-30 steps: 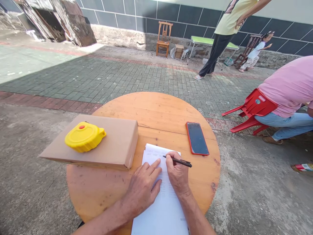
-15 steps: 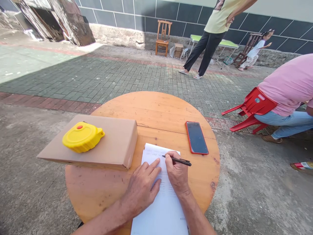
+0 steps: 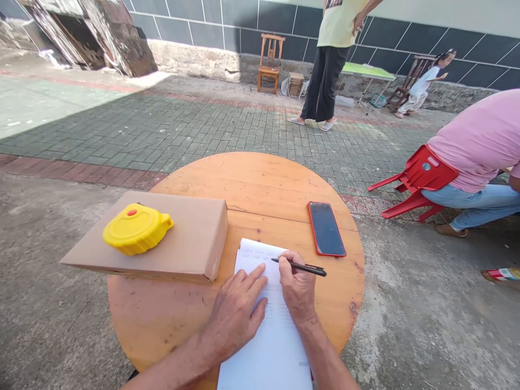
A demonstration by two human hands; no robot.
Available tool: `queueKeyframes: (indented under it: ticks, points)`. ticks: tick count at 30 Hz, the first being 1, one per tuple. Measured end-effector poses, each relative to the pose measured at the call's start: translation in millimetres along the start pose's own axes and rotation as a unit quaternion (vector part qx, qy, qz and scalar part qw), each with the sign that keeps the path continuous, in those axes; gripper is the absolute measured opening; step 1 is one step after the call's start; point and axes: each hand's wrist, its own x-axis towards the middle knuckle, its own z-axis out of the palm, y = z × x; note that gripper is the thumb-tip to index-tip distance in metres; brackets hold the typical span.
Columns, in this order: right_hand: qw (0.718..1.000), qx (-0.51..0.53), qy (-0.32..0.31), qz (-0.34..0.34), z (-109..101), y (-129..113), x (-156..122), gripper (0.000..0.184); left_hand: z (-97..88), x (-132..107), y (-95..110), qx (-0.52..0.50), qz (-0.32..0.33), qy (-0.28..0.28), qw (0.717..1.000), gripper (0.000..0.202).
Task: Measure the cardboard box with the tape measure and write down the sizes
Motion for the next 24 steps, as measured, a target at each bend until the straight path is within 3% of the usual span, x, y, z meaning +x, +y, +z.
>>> queueKeyframes:
  ticks: [11, 24]
  points:
    - [0.998, 0.039, 0.015, 0.055, -3.8, -7.2, 1.5, 0.023, -0.4, -0.7, -0.2, 0.015, 0.006, 0.000, 1.000, 0.024]
    - [1.000, -0.007, -0.009, 0.015, -0.1, -6.4, 1.2, 0.023, -1.0, 0.6, 1.2, 0.013, 0.006, 0.001, 1.000, 0.023]
